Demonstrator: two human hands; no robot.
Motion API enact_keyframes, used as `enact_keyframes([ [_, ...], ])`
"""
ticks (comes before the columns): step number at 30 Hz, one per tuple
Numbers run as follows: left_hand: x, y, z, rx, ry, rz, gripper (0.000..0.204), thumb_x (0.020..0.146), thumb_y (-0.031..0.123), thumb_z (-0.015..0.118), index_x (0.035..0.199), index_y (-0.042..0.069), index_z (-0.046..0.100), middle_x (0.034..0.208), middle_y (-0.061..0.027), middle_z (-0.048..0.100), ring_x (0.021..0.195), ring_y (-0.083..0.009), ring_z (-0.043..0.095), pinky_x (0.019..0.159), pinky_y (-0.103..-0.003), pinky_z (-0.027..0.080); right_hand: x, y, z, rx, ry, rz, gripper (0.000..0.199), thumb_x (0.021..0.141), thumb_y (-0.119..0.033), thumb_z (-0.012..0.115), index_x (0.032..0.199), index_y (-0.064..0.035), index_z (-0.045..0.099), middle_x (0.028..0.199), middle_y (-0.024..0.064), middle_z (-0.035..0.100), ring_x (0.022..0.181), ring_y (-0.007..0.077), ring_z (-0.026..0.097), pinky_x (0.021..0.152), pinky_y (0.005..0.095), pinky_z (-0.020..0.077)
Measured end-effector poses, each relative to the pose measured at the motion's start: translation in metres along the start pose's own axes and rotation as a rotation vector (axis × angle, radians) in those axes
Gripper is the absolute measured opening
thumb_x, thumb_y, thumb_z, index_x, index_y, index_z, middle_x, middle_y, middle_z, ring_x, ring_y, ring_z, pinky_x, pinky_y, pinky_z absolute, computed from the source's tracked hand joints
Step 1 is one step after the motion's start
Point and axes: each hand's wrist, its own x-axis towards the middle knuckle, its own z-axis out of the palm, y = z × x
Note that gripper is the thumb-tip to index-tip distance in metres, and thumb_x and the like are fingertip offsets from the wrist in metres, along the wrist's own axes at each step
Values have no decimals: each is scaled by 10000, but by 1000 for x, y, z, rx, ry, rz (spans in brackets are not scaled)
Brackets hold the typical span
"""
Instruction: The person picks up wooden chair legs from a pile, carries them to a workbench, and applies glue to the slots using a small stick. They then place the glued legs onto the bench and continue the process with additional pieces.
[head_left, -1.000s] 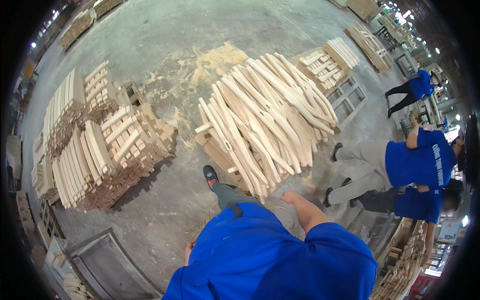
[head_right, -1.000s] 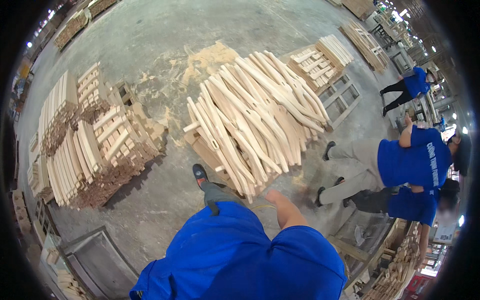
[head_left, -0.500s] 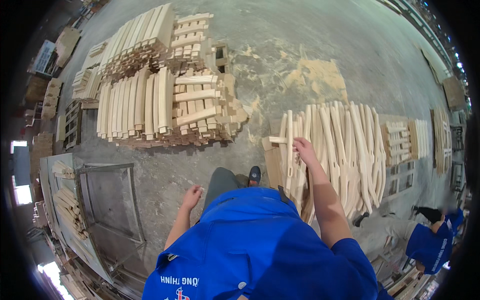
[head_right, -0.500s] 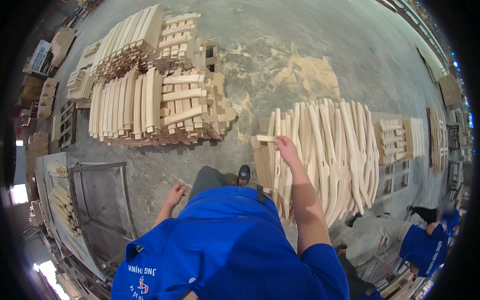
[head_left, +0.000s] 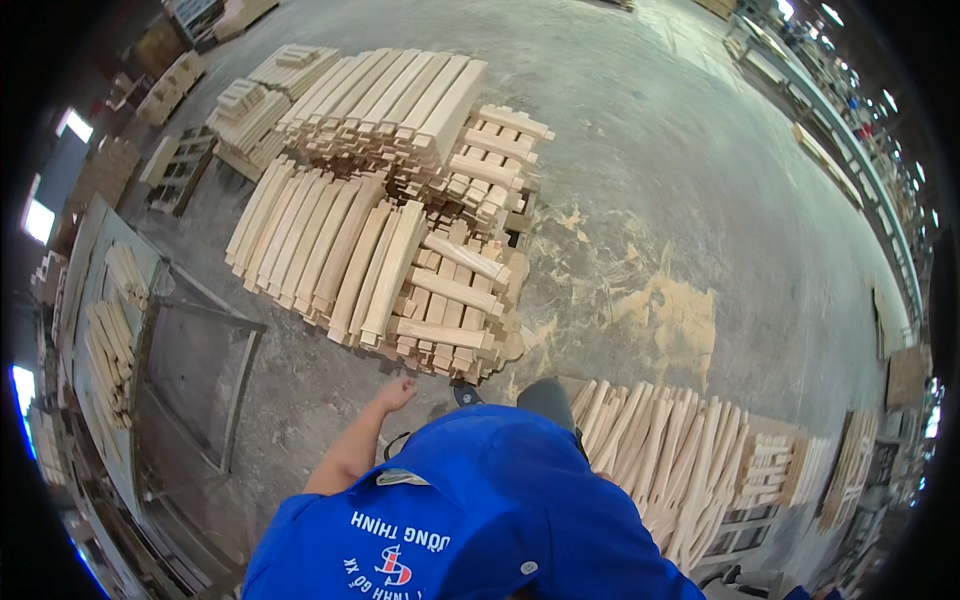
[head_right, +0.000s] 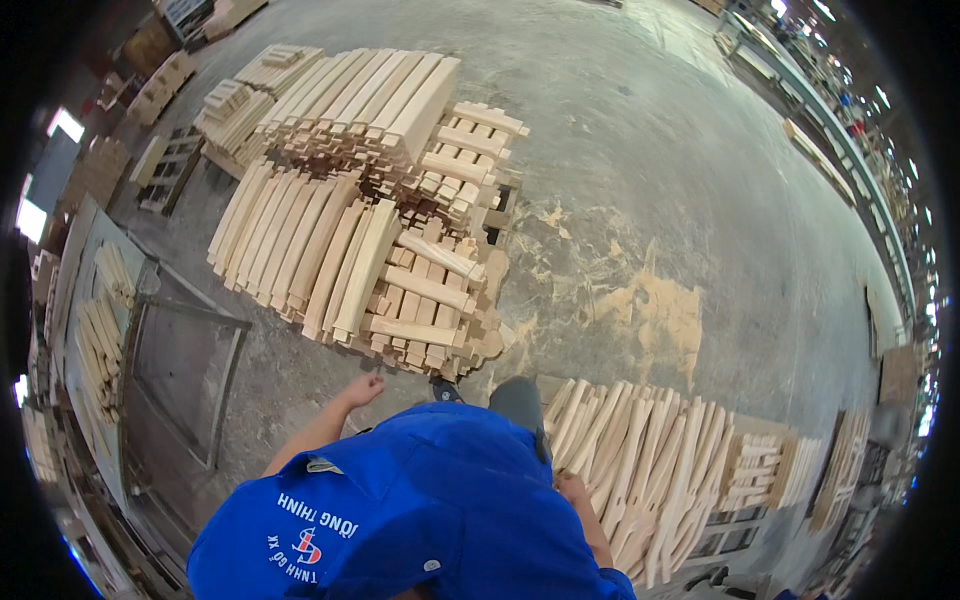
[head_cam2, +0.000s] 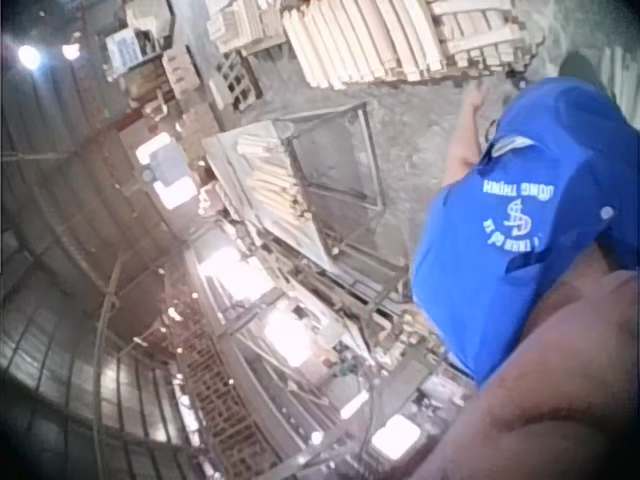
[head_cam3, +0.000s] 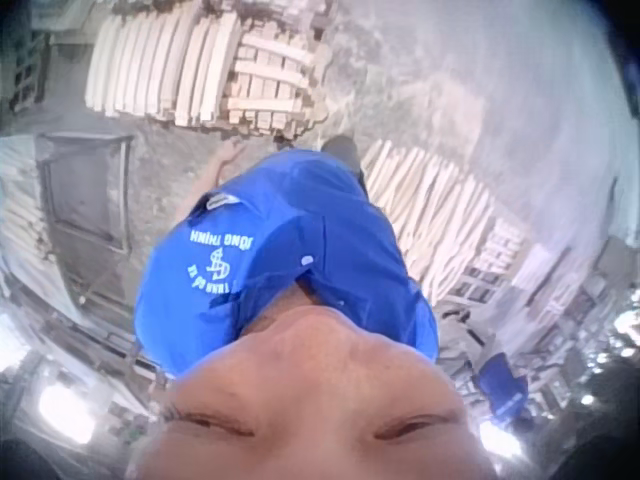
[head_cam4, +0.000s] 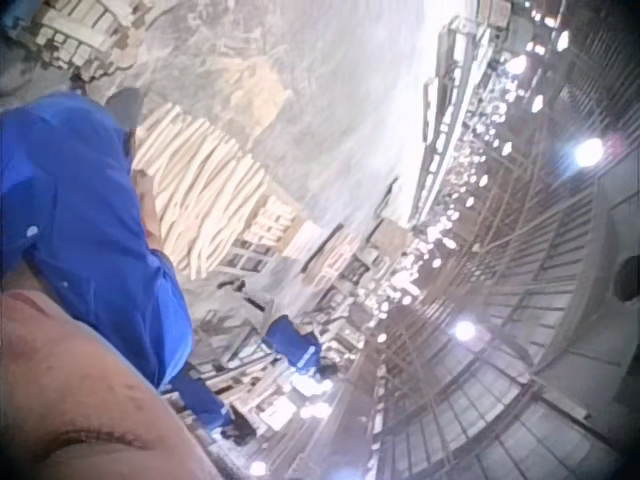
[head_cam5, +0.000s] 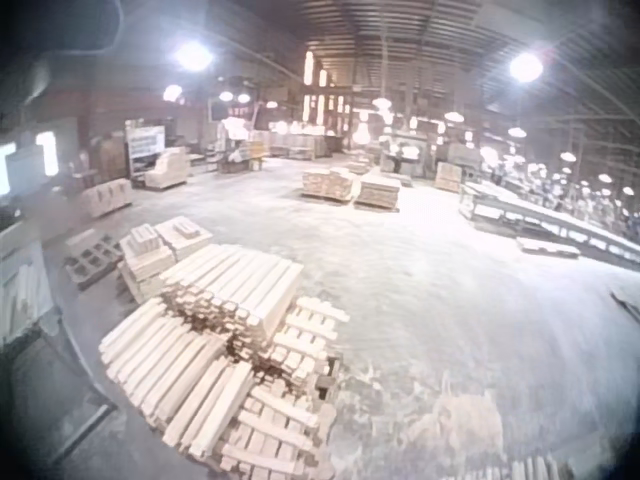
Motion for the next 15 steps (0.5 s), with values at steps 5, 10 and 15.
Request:
enact_keyframes([
  [5, 82, 59, -60, -483, 36, -74, 404, 869, 369, 573, 1178, 108, 566, 989, -75, 630, 853, -189, 609, 695, -341, 504, 114, -116, -168, 587, 135, 466, 280, 861, -251, 551, 968, -9, 641, 735, 81, 636, 648, 180, 626, 537, 302, 486],
  [10, 145, 123, -123, -1074, 147, -115, 339, 891, 405, 546, 1127, 162, 533, 1073, -4, 555, 868, -164, 562, 680, -377, 493, 265, -178, -305, 508, 72, 163, 426, 895, -331, 543, 1242, -84, 520, 959, 73, 633, 757, 173, 617, 606, 300, 481],
  [15, 217, 152, -180, -1387, 398, -180, 334, 902, 417, 515, 1122, 166, 515, 1018, 2, 544, 882, -169, 538, 740, -420, 481, 425, -305, -418, 665, -3, -158, 436, 947, -331, 492, 1319, -107, 450, 1057, 61, 612, 868, 151, 599, 704, 279, 472],
])
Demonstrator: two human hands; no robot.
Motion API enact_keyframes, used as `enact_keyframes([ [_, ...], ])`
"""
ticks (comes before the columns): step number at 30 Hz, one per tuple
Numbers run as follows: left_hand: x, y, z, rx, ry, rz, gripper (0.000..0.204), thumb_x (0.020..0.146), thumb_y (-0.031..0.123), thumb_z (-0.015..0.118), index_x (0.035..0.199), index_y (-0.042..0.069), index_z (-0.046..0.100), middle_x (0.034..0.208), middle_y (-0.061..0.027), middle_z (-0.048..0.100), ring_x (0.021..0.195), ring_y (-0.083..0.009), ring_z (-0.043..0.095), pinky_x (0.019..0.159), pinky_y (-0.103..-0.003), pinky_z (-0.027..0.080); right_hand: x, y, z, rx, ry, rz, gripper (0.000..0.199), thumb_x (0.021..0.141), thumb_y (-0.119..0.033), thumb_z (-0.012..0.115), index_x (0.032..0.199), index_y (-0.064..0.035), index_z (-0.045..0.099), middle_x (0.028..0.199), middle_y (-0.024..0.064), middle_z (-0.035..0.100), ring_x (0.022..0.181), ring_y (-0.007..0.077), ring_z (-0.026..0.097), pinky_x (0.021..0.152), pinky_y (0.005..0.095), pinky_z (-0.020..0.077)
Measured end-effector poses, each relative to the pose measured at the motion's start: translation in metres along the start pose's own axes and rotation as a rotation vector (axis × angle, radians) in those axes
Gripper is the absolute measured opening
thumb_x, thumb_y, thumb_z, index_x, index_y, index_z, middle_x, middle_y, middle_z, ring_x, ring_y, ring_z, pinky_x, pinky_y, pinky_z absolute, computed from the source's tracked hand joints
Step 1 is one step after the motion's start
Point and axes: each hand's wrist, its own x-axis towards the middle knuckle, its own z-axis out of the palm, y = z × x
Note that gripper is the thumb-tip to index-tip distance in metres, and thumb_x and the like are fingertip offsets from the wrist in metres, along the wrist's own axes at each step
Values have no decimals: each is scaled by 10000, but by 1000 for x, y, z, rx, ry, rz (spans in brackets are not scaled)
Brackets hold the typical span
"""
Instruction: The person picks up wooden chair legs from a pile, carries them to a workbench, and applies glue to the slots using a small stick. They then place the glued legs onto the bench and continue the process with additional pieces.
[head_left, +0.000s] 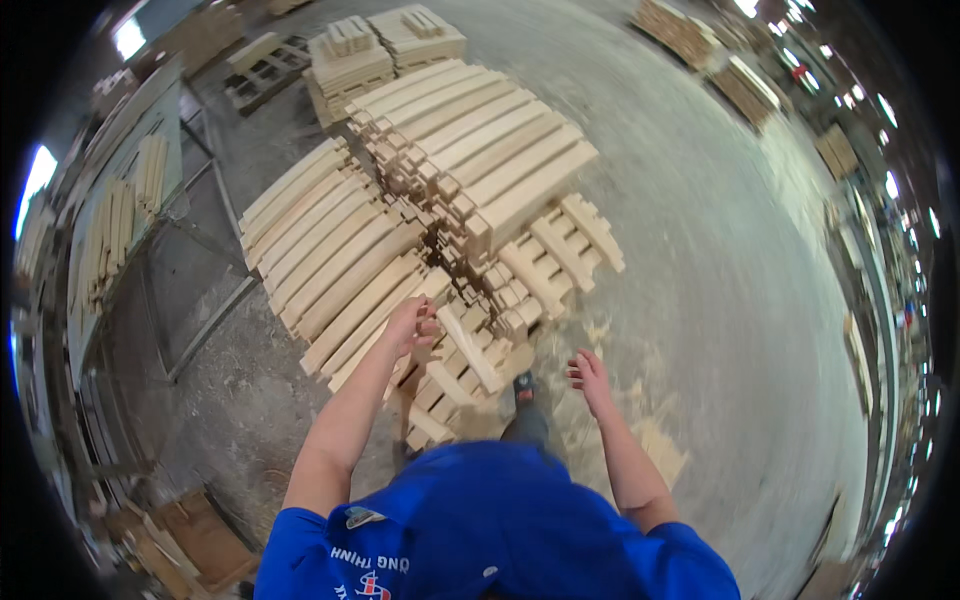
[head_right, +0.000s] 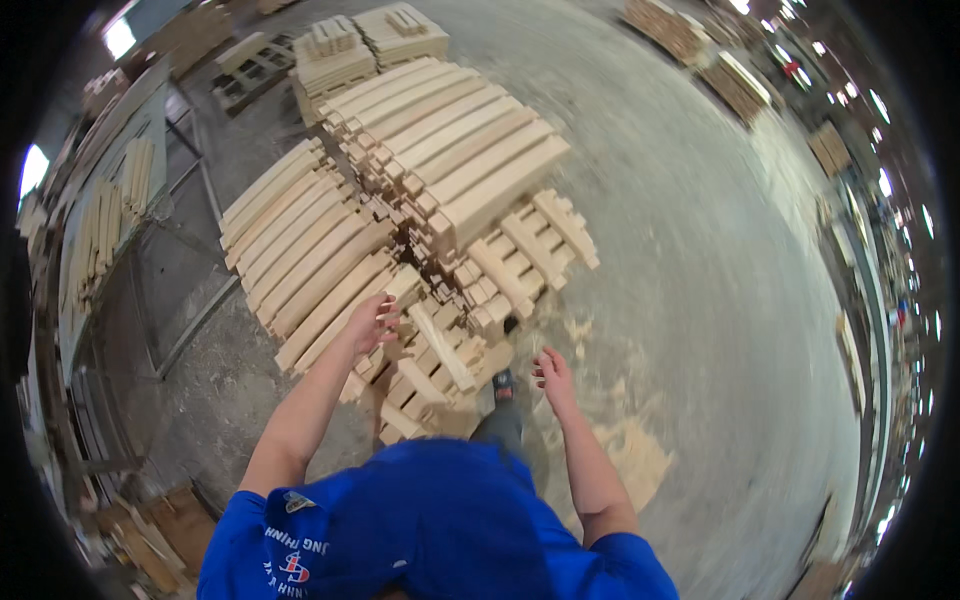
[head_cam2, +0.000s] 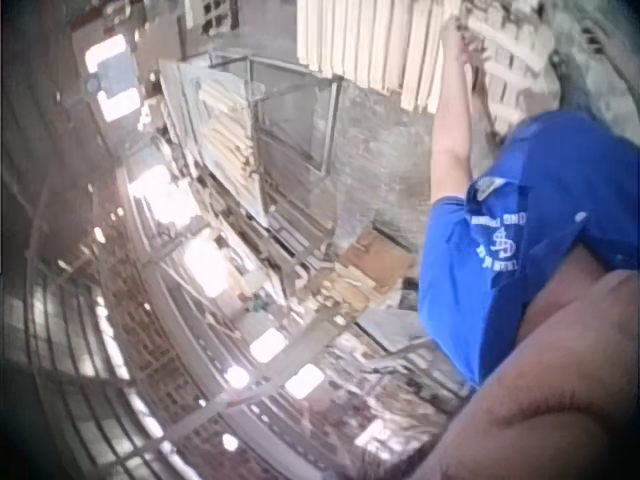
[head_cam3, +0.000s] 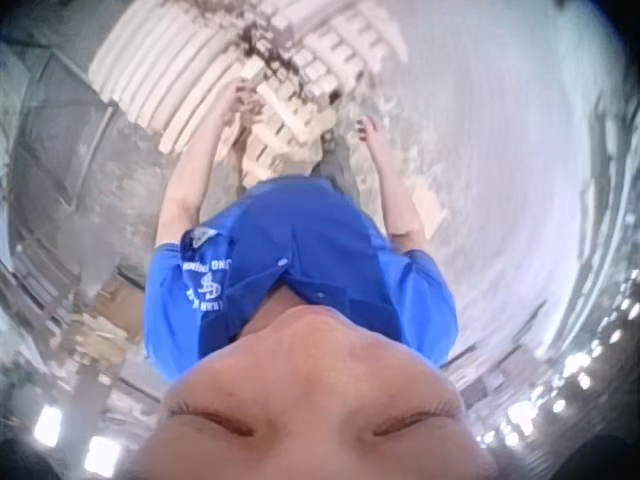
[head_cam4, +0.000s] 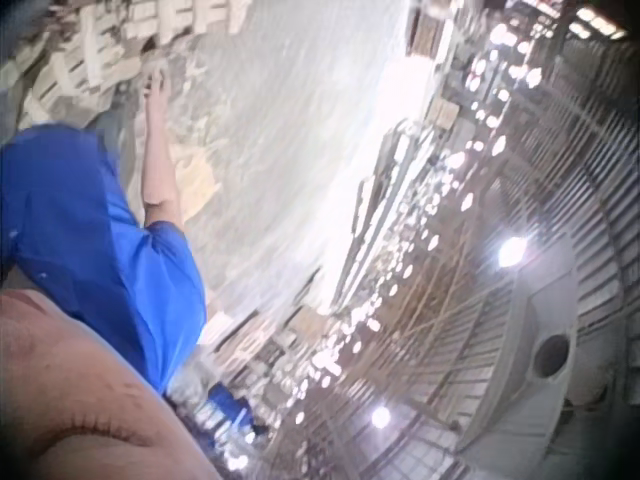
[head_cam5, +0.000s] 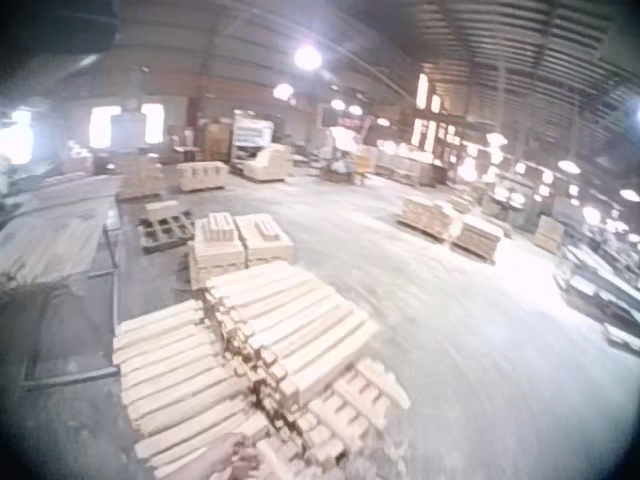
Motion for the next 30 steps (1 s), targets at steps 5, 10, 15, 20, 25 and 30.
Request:
enact_keyframes([
  [5, 86, 28, 61, -241, 213, -30, 361, 915, 478, 466, 1108, 175, 500, 905, -8, 492, 827, -173, 520, 744, -445, 470, 161, -87, 12, 125, -136, -67, 459, 970, -326, 447, 1379, -127, 381, 1177, 54, 541, 921, 138, 566, 719, 290, 478],
  [10, 175, 57, 94, -409, 390, 11, 481, 903, 540, 453, 1258, 216, 484, 1075, -16, 610, 915, -239, 599, 798, -477, 471, 259, -143, 49, 332, -146, 22, 724, 917, -535, 419, 1472, -126, 195, 1469, 112, 302, 1178, 286, 455, 836, 355, 441],
  [15, 210, 50, 107, -811, 279, 246, 518, 926, 450, 364, 1253, 70, 496, 1221, -135, 572, 1103, -299, 570, 957, -453, 463, 303, -141, 73, 456, -155, -15, 743, 913, -584, 373, 1483, -157, 160, 1519, 101, 210, 1339, 303, 286, 987, 427, 320],
  [20, 190, 21, 159, -870, 359, 70, 485, 948, 413, 363, 1252, 61, 498, 1195, -126, 589, 1068, -268, 594, 930, -435, 484, 328, -128, 73, 644, -10, 36, 706, 931, -563, 385, 1480, -160, 198, 1526, 13, 210, 1370, 191, 235, 1054, 355, 213],
  [25, 156, -10, 177, -417, 449, -210, 417, 888, 470, 477, 1061, 110, 599, 916, -38, 627, 792, -174, 579, 635, -289, 442, 312, -140, 52, 765, -115, -29, 566, 988, -432, 304, 1453, -115, 253, 1456, 59, 352, 1328, 217, 342, 1092, 339, 239],
  [30, 169, 54, 107, 280, 404, 133, 420, 909, 403, 475, 1046, 28, 607, 922, -52, 612, 819, -156, 547, 746, -301, 443, 329, -124, 43, 662, -136, -140, 643, 961, -502, 363, 1453, -104, 248, 1423, 76, 365, 1306, 230, 349, 1078, 346, 264],
])
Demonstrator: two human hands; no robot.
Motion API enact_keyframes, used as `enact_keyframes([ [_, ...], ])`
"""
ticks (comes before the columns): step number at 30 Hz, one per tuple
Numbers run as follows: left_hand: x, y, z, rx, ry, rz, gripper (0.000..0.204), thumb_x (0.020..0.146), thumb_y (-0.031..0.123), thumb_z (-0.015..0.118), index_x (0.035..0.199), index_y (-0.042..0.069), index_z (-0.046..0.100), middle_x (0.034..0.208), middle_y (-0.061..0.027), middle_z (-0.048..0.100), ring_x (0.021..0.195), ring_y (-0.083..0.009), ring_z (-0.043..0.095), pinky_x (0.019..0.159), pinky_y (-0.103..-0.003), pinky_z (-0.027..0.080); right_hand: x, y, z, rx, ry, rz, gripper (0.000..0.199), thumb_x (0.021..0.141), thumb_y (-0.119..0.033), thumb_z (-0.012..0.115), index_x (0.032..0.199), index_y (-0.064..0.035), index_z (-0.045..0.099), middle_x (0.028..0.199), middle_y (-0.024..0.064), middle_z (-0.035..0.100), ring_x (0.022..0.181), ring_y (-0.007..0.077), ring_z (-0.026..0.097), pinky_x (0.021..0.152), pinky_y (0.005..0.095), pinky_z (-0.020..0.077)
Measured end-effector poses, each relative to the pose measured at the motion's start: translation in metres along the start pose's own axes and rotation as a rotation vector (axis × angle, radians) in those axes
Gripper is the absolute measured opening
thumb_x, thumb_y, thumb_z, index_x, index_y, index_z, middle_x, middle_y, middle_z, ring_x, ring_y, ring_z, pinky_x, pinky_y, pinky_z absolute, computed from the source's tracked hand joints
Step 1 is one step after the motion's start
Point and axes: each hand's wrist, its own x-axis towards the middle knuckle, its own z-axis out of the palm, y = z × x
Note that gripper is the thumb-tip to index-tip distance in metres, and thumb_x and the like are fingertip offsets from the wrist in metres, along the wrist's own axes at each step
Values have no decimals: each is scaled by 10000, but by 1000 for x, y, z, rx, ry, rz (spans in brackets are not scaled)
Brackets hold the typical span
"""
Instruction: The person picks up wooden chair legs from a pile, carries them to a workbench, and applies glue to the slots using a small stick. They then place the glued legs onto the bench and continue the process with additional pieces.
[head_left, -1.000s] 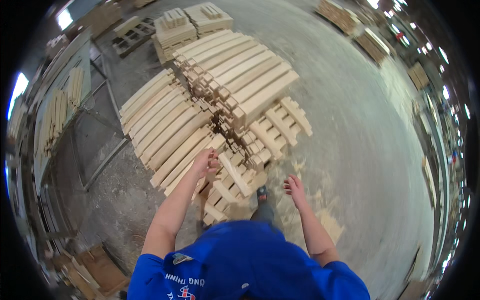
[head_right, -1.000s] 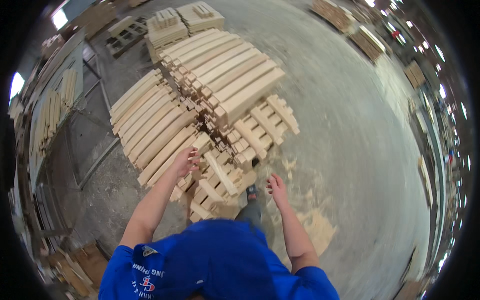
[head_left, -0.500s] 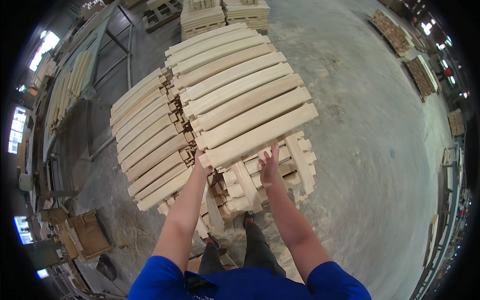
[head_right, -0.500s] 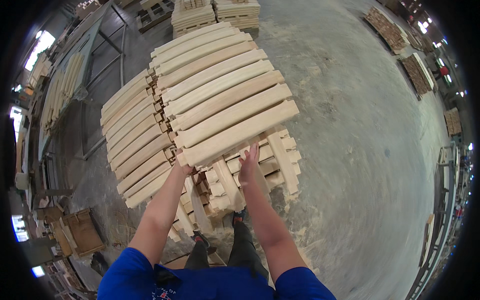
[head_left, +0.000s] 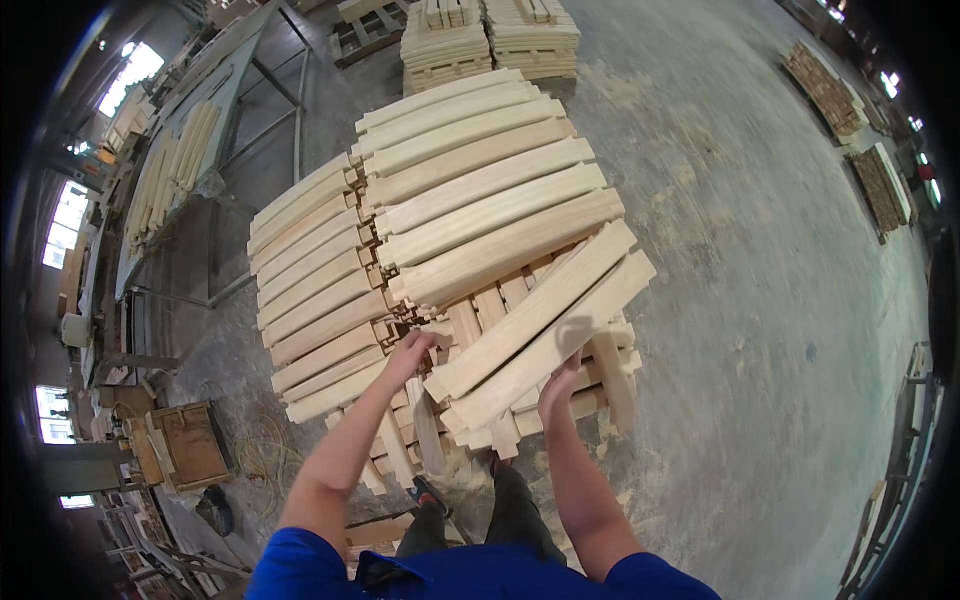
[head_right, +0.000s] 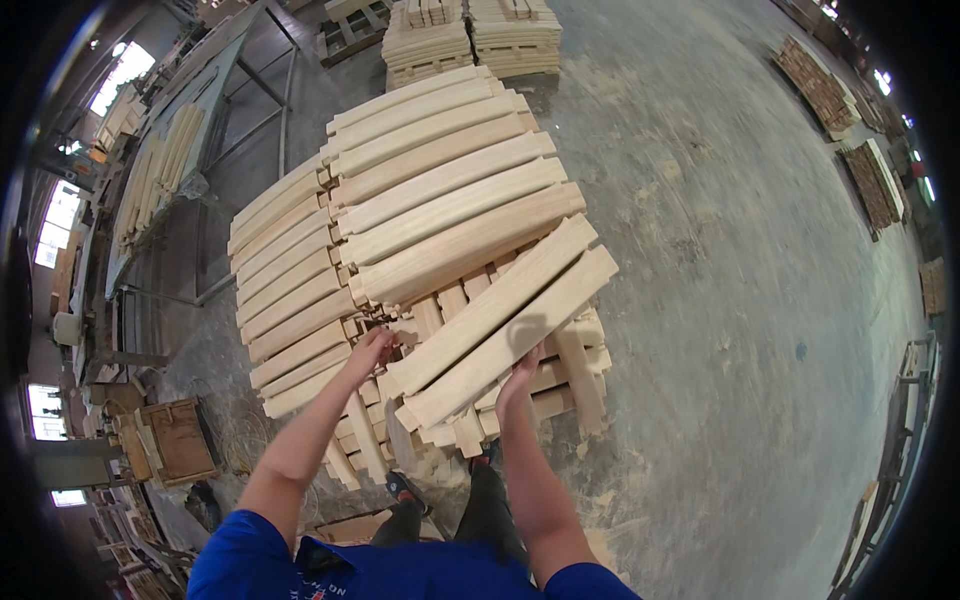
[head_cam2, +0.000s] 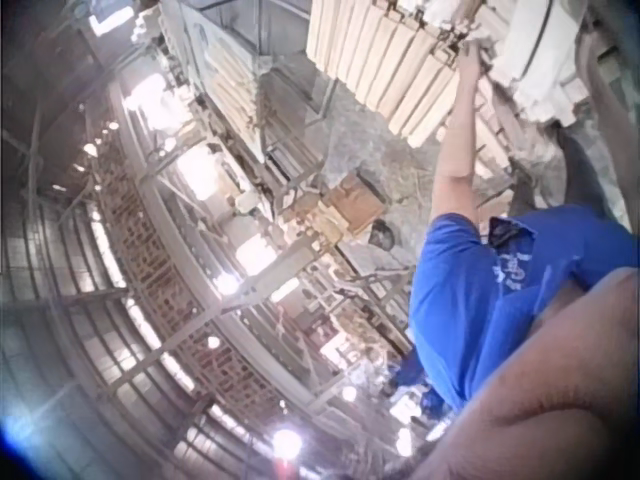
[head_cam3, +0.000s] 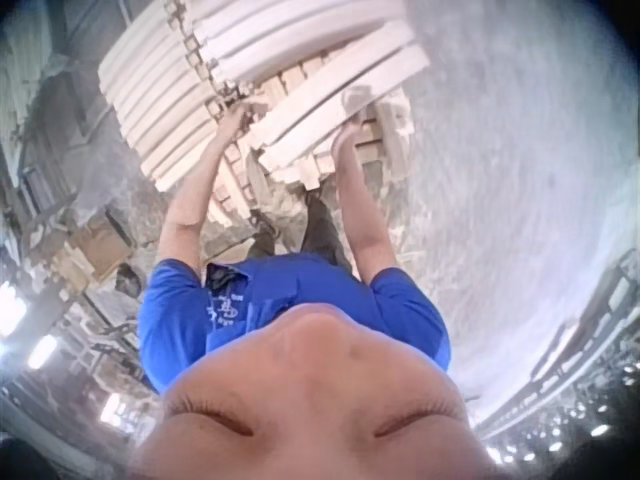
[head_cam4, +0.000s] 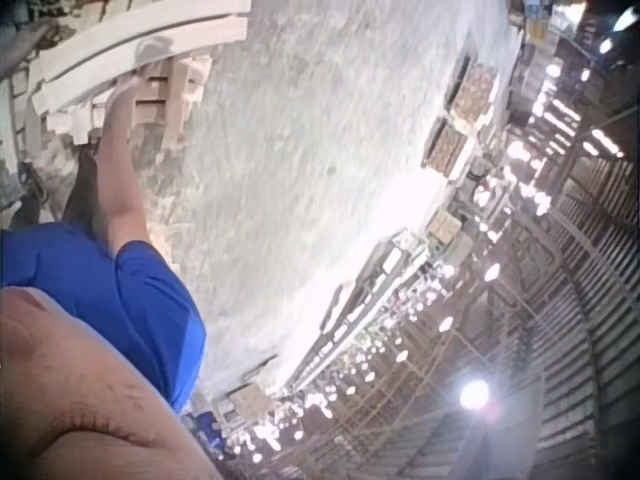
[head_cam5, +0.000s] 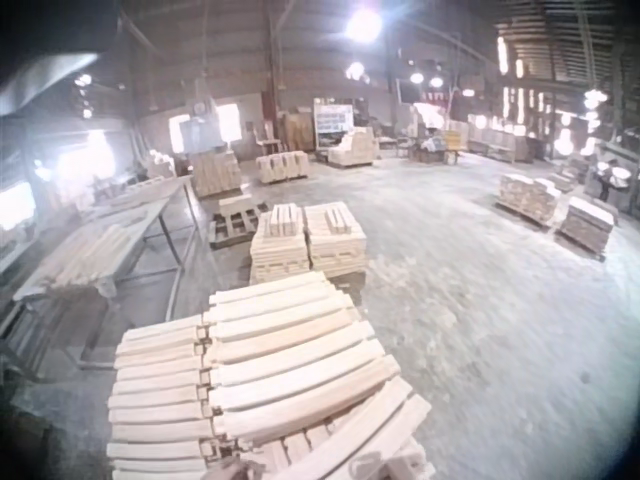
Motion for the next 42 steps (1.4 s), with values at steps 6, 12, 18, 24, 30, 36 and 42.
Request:
enact_keyframes([
  [6, 27, 107, 70, 137, -688, -9, 645, 954, 578, 263, 1410, 128, 346, 1397, -100, 412, 1239, -218, 423, 1032, -368, 343, 24, 16, -17, 301, -61, -4, 548, 974, -445, 371, 1410, -118, 312, 1409, 61, 364, 1306, 218, 335, 1084, 377, 265],
  [12, 39, 125, 110, -129, -733, -73, 624, 965, 542, 292, 1447, 146, 307, 1447, -93, 359, 1315, -214, 348, 1083, -360, 291, 20, -3, -2, 256, -124, 13, 678, 946, -568, 355, 1464, -162, 194, 1476, 66, 260, 1335, 237, 297, 1104, 401, 248],
  [18, 36, 101, 136, 79, -465, 57, 698, 863, 664, 307, 1394, 222, 407, 1378, -173, 420, 1280, -336, 389, 1068, -454, 311, 24, 8, -33, 360, -140, 194, 788, 908, -674, 278, 1469, -130, 172, 1492, 106, 221, 1332, 289, 282, 1099, 413, 251],
  [24, -14, 85, 165, 2, -494, 82, 782, 844, 718, 281, 1424, 198, 351, 1398, -265, 302, 1263, -422, 319, 1078, -450, 256, -20, -30, -69, 254, -128, 174, 734, 935, -613, 292, 1437, -80, 236, 1379, 145, 375, 1273, 248, 369, 1072, 395, 318],
  [30, -89, 63, 162, 120, -362, 269, 956, 802, 789, 282, 1479, 120, 191, 1455, -267, 242, 1360, -444, 201, 1118, -470, 168, -65, -53, -16, 17, -94, 84, 717, 935, -604, 297, 1422, -79, 265, 1361, 143, 397, 1254, 251, 387, 1059, 397, 330],
  [36, -181, 100, 47, -59, -220, 269, 925, 837, 741, 330, 1491, 122, 117, 1483, -238, 161, 1386, -384, 172, 1120, -435, 182, -137, -31, 109, -108, -401, 83, 700, 934, -595, 302, 1406, -78, 293, 1343, 140, 418, 1235, 254, 406, 1046, 400, 342],
  [42, -264, 19, -99, -377, 44, 226, 1090, 739, 837, 346, 1491, 94, 82, 1493, -253, 88, 1398, -389, 115, 1117, -450, 180, -285, 49, 259, -203, -798, 176, 684, 934, -586, 307, 1391, -77, 322, 1325, 137, 439, 1216, 257, 424, 1033, 403, 355],
])
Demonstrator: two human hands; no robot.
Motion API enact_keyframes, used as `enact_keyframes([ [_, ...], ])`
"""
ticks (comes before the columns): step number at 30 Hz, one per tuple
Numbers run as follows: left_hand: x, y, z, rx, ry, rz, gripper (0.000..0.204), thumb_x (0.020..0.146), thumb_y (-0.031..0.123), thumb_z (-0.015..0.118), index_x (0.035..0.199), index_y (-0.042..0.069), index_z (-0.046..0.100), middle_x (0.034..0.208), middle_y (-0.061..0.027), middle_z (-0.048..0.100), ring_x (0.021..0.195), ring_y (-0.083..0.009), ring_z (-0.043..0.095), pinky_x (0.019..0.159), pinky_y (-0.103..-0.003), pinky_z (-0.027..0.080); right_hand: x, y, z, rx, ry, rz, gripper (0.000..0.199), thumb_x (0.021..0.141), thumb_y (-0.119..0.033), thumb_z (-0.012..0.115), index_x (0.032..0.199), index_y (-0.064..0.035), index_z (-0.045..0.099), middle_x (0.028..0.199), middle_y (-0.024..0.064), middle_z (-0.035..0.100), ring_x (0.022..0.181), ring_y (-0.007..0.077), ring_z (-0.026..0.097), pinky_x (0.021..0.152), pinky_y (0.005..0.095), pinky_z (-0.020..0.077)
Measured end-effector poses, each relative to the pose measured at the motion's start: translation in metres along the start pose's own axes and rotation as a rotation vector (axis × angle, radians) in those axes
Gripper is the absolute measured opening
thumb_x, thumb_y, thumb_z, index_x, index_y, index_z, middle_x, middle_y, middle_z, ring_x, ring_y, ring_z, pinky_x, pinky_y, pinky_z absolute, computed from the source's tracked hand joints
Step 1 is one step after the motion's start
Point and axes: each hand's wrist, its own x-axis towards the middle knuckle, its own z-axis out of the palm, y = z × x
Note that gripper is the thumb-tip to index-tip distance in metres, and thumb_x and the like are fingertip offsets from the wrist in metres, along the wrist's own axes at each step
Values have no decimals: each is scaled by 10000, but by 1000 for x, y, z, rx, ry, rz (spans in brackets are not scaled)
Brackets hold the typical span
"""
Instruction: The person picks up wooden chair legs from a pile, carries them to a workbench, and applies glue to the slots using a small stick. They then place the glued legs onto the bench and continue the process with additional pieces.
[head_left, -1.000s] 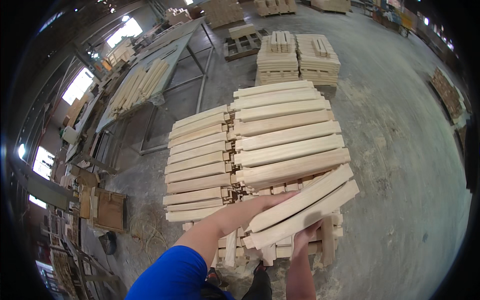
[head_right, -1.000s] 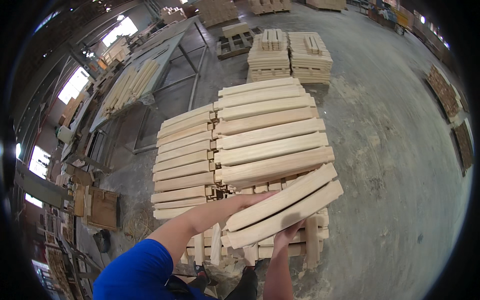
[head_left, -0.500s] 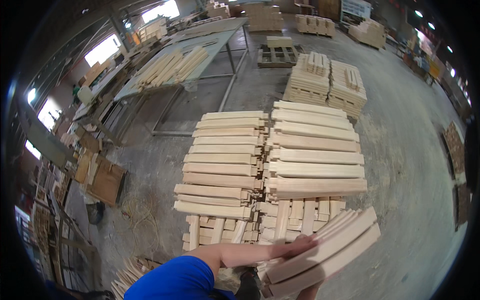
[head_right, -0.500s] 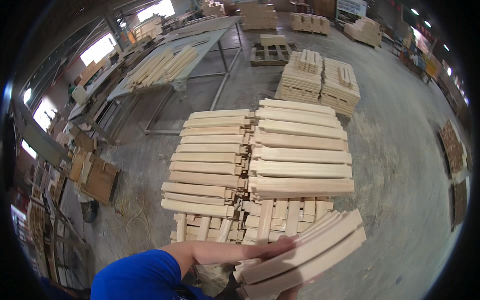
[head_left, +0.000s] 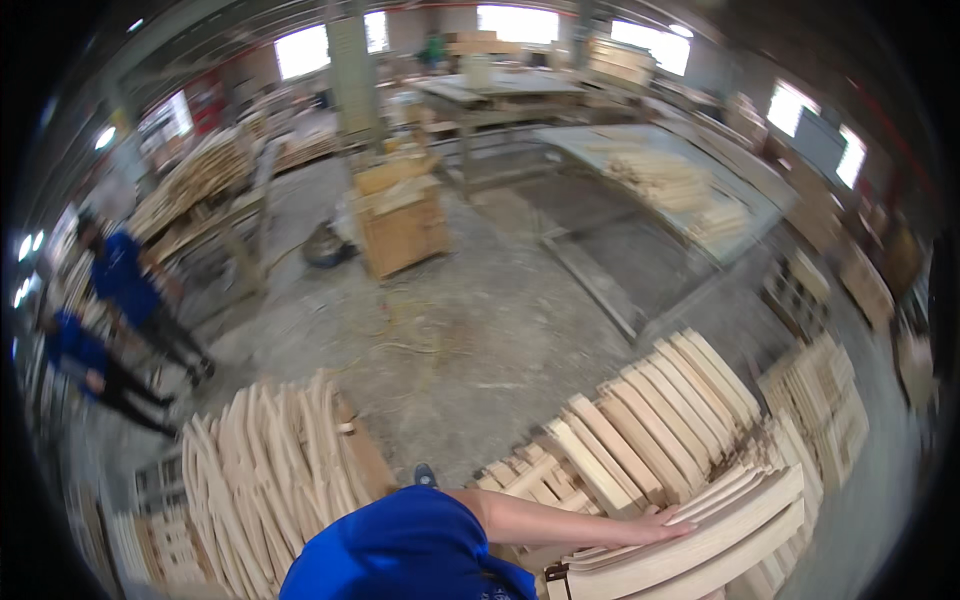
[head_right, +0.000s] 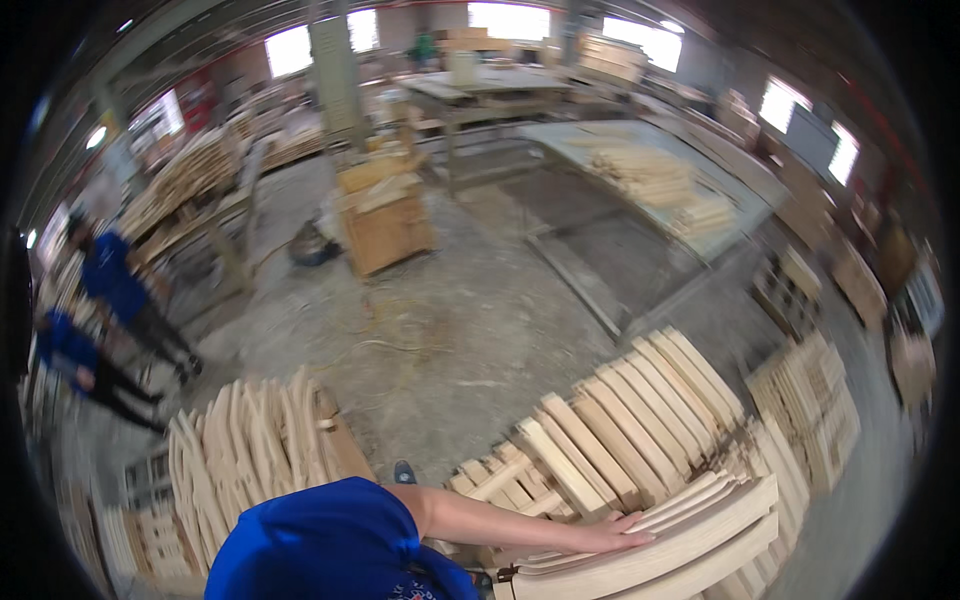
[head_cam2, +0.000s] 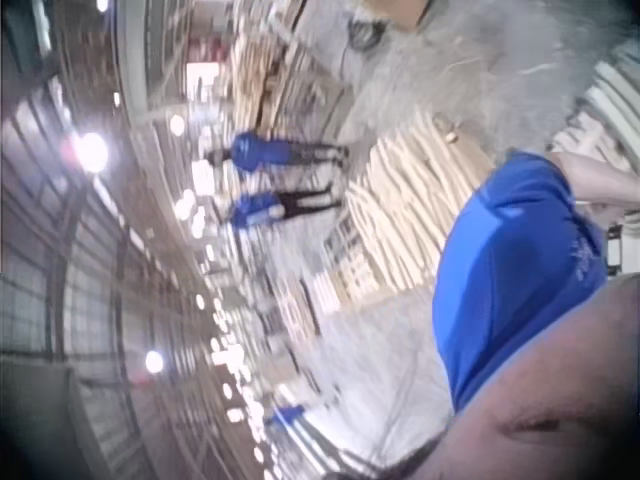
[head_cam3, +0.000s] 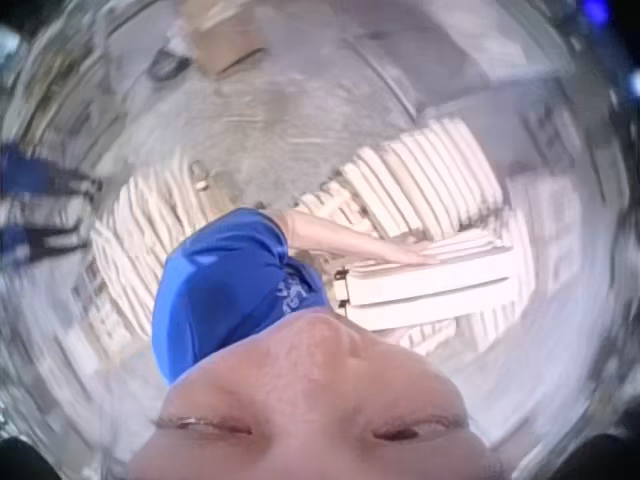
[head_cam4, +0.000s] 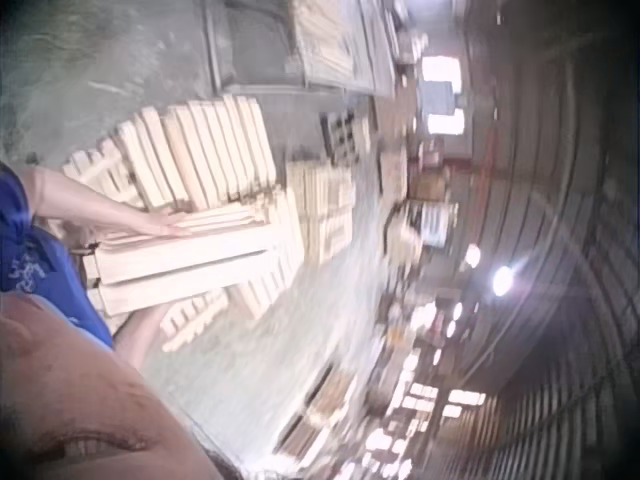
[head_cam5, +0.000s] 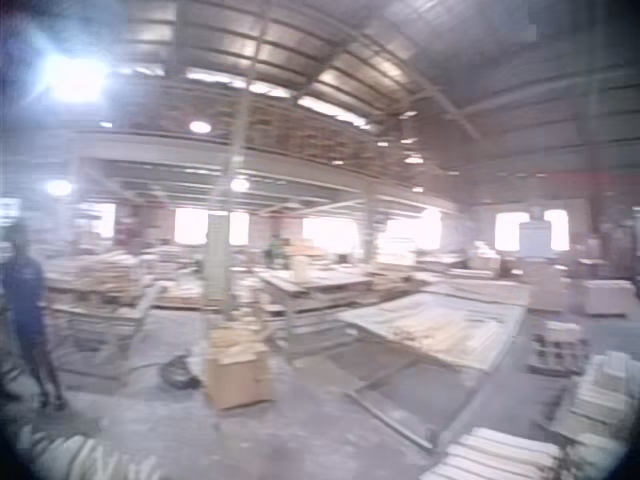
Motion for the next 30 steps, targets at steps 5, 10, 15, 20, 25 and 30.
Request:
enact_keyframes([
  [5, -101, -20, -154, -63, 283, 87, 1117, 733, 854, 303, 1485, 61, 69, 1507, -256, 42, 1410, -387, 48, 1132, -460, 157, -18, 65, 182, -34, -281, 61, 672, 934, -579, 311, 1378, -77, 346, 1311, 135, 457, 1200, 259, 439, 1023, 406, 365],
  [10, -211, -61, -307, -168, 649, 120, 1119, 778, 811, 288, 1442, -69, 93, 1507, -269, 81, 1416, -366, 39, 1148, -453, 103, -60, 130, 327, -77, -510, 158, 660, 933, -572, 315, 1365, -76, 370, 1296, 133, 475, 1185, 262, 455, 1012, 408, 375],
  [15, -333, -93, -388, -332, 1071, 141, 1041, 817, 761, 290, 1441, -59, 143, 1512, -250, 97, 1422, -340, 46, 1150, -436, 92, -118, 181, 426, -42, -708, 304, 649, 933, -564, 319, 1352, -75, 394, 1281, 131, 492, 1169, 264, 470, 1001, 411, 386],
  [20, -423, -106, -439, -298, 1352, 193, 1005, 840, 718, 309, 1422, -90, 175, 1480, -275, 201, 1390, -375, 176, 1134, -417, 169, -171, 214, 514, -46, -894, 469, 638, 933, -557, 323, 1340, -74, 418, 1266, 128, 510, 1153, 267, 485, 991, 413, 396],
  [25, -448, -185, -525, -485, 1490, 377, 995, 841, 711, 310, 1430, -79, 168, 1499, -249, 179, 1411, -333, 138, 1142, -383, 136, -198, 260, 587, -42, -1203, 692, 733, 909, -624, 299, 1392, -75, 363, 1366, 130, 445, 1231, 285, 443, 1033, 403, 359],
  [30, -459, -211, -613, -709, 1425, 521, 960, 855, 687, 309, 1434, -66, 171, 1507, -227, 182, 1416, -301, 134, 1143, -380, 124, -194, 318, 668, -190, -1331, 730, 747, 916, -635, 265, 1396, -70, 362, 1394, 130, 418, 1256, 285, 419, 1040, 403, 338],
])
